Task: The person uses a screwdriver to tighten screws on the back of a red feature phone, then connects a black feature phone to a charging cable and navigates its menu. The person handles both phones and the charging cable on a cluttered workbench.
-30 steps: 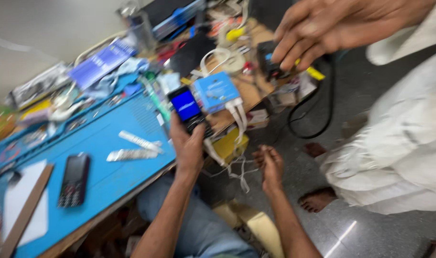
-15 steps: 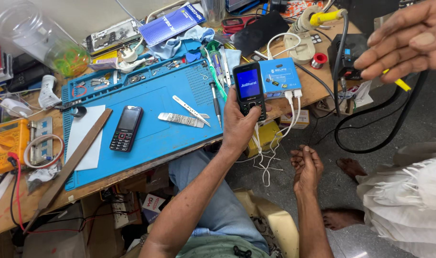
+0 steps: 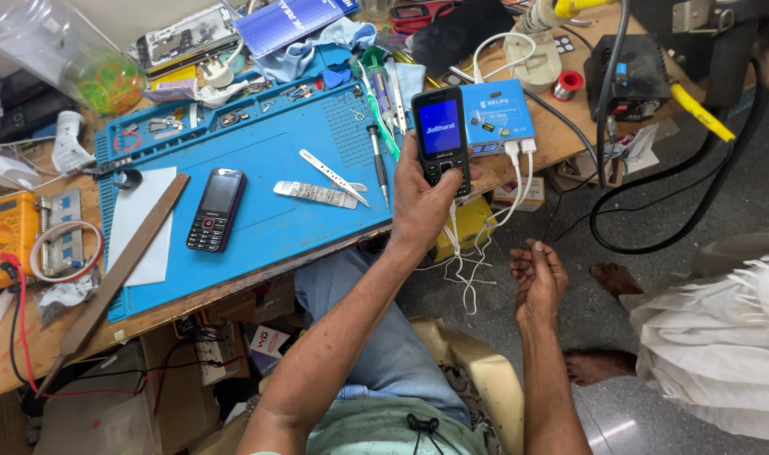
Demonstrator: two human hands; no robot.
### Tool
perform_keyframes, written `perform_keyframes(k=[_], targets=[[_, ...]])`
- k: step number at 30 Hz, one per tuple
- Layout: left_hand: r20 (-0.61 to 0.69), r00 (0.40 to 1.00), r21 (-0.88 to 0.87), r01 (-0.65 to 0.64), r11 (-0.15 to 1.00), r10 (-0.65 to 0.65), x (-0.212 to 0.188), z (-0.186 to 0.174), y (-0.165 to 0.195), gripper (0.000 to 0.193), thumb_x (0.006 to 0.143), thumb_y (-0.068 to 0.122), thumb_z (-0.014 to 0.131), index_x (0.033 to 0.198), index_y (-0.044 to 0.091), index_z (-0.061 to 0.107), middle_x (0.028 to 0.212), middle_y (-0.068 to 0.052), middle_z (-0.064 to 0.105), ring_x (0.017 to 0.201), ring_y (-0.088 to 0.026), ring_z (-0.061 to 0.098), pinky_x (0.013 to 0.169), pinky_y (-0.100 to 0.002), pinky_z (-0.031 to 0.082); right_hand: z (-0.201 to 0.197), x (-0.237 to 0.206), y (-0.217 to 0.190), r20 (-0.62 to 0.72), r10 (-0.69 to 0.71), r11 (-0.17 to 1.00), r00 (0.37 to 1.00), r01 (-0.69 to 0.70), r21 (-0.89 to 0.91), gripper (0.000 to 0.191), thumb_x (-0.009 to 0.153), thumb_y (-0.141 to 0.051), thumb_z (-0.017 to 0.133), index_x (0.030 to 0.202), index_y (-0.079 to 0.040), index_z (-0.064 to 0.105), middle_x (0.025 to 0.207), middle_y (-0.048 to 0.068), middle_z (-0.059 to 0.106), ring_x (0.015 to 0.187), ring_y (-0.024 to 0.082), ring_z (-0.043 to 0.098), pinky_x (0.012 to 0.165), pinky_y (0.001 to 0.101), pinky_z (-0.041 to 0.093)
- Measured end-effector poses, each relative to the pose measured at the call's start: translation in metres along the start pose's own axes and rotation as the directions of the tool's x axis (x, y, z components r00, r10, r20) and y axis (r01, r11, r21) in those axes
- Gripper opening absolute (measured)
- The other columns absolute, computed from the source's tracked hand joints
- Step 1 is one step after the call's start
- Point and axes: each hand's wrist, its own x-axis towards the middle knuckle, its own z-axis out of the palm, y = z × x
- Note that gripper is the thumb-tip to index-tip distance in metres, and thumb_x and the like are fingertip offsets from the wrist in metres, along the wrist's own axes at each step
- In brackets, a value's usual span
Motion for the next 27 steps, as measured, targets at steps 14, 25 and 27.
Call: perform_keyframes(k=[14,25,27], targets=[[0.004,1.000,0.022,0.004,1.000,-0.004,0.000,-0.001,0.000,0.039,0.093,-0.007,0.050,0.132,-0.002,0.042,0.114,-0.013,0.064,0.100,-0.021,0.075,0.084,-0.030,0.066,0.006,-0.005,-0.007,0.023,-0.005,0.999,1.000,0.005,-0.036,0.019,0.106,-0.022,0.063,0.111,-0.005,0.067,0.087,0.010,0.074,0.070,0.012,0.066,0.061,0.0237,0.050],[-0.003,1.000,0.031,0.011,0.999,-0.011,0.000,0.000,0.002,0.041,0.093,-0.008,0.051,0.132,-0.001,0.042,0.114,-0.012,0.063,0.100,-0.020,0.075,0.085,-0.030,0.066,0.003,-0.003,-0.003,0.055,-0.015,0.999,0.998,0.017,-0.043,0.028,0.106,-0.030,0.063,0.114,-0.003,0.065,0.088,0.009,0.073,0.070,0.012,0.064,0.062,0.0258,0.048],[-0.007,1.000,0.027,0.031,0.999,-0.031,0.000,0.000,0.002,0.040,0.093,-0.008,0.051,0.131,0.000,0.042,0.113,-0.012,0.064,0.099,-0.019,0.075,0.084,-0.030,0.066,-0.003,-0.001,-0.004,0.075,-0.011,0.960,0.997,-0.011,0.281,0.055,0.107,-0.056,0.056,0.110,-0.003,0.065,0.078,0.003,0.062,0.068,0.015,0.057,0.064,0.0298,0.048]])
